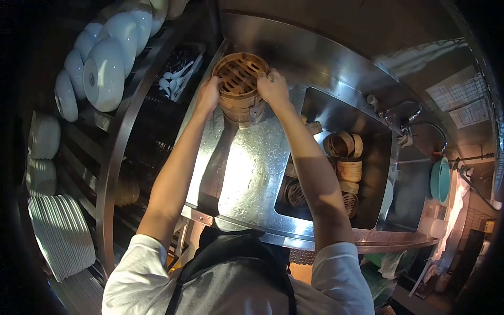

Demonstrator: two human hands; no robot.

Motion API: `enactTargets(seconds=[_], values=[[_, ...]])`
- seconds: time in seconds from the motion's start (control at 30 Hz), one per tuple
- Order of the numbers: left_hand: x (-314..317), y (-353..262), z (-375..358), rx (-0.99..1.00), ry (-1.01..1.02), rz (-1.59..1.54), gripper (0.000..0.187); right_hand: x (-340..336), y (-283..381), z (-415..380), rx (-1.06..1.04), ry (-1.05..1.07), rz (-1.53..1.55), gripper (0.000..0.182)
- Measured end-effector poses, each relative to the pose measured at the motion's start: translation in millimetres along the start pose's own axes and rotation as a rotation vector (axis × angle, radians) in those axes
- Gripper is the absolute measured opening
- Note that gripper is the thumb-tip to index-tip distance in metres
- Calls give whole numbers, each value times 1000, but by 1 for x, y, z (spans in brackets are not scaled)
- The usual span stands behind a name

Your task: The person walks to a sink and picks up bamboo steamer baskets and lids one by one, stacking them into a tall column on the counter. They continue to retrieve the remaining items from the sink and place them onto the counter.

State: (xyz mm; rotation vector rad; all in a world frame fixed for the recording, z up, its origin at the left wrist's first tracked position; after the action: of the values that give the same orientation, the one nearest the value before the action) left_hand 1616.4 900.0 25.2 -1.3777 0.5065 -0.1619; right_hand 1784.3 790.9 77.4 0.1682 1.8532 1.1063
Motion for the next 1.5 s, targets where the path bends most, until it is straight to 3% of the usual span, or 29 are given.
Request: enactTargets(seconds=[0.27, 0.33, 0.43, 0.47, 0.53, 0.57, 0.6, 0.67, 0.7, 0.83, 0.93, 1.0, 1.13, 1.17, 1.27, 1.3, 1.5], values=[[-6, -15, 3, 25, 10, -113, 44, -6, 7, -18, 49, -15, -5, 40], [-18, -38, 3, 150, -18, 43, 42, -13, 15, -27, 21, -29, 0, 42], [-45, -53, -5, 145, -12, -155, 35, -37, 31, -39, -228, 39, 309, 49], [-56, -54, -11, 129, -51, -292, 34, -38, 26, -34, -234, 45, 312, 49], [-83, -64, -33, 43, -155, -409, 31, -33, 28, -39, -530, 131, 244, 42], [-97, -56, -37, 73, -175, -429, 31, -30, 29, -50, -693, 123, -34, 42], [-112, -44, -41, 101, -192, -448, 31, -21, 22, -51, -694, 122, -29, 42], [-133, -23, -55, 68, -238, -423, 31, 19, 3, -60, -927, 29, -417, 38], [-142, -12, -62, 32, -287, -403, 31, 32, -5, -53, -872, 136, -462, 31], [-142, 14, -74, -5, -240, -404, 32, 22, 5, -47, -741, 136, -371, 23], [-120, 25, -60, 1, -184, -351, 32, -24, 18, -41, -705, 5, -102, 22], [-95, 10, -52, -12, -210, -256, 32, -58, 17, -41, -549, -55, 154, 23], [-42, 1, -23, 62, -95, -186, 35, -102, -13, -38, -530, -207, 146, 23], [-32, 36, 0, 158, -107, -77, 36, -110, -25, -40, -485, -235, 159, 22], [-10, 12, -1, 25, -11, 35, 40, -123, -58, -50, -384, -243, 161, 25], [-4, 8, 1, 101, 11, 59, 44, -124, -70, -52, -329, -218, 151, 29], [15, 26, 6, 93, 64, 96, 47, -115, -122, -57, -296, -235, 261, 23]])
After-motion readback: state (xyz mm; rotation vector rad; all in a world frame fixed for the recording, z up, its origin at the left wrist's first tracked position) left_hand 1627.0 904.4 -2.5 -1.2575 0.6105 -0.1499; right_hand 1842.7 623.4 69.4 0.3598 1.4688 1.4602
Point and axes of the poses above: each hand's wrist, its own z-axis towards the middle knuckle, its own x-axis out of the palm, y = z × x, the point moved 6 cm from there along z, towards the middle knuckle, and after that the axes turned 14 degrees about x, right-handed, at the moved point
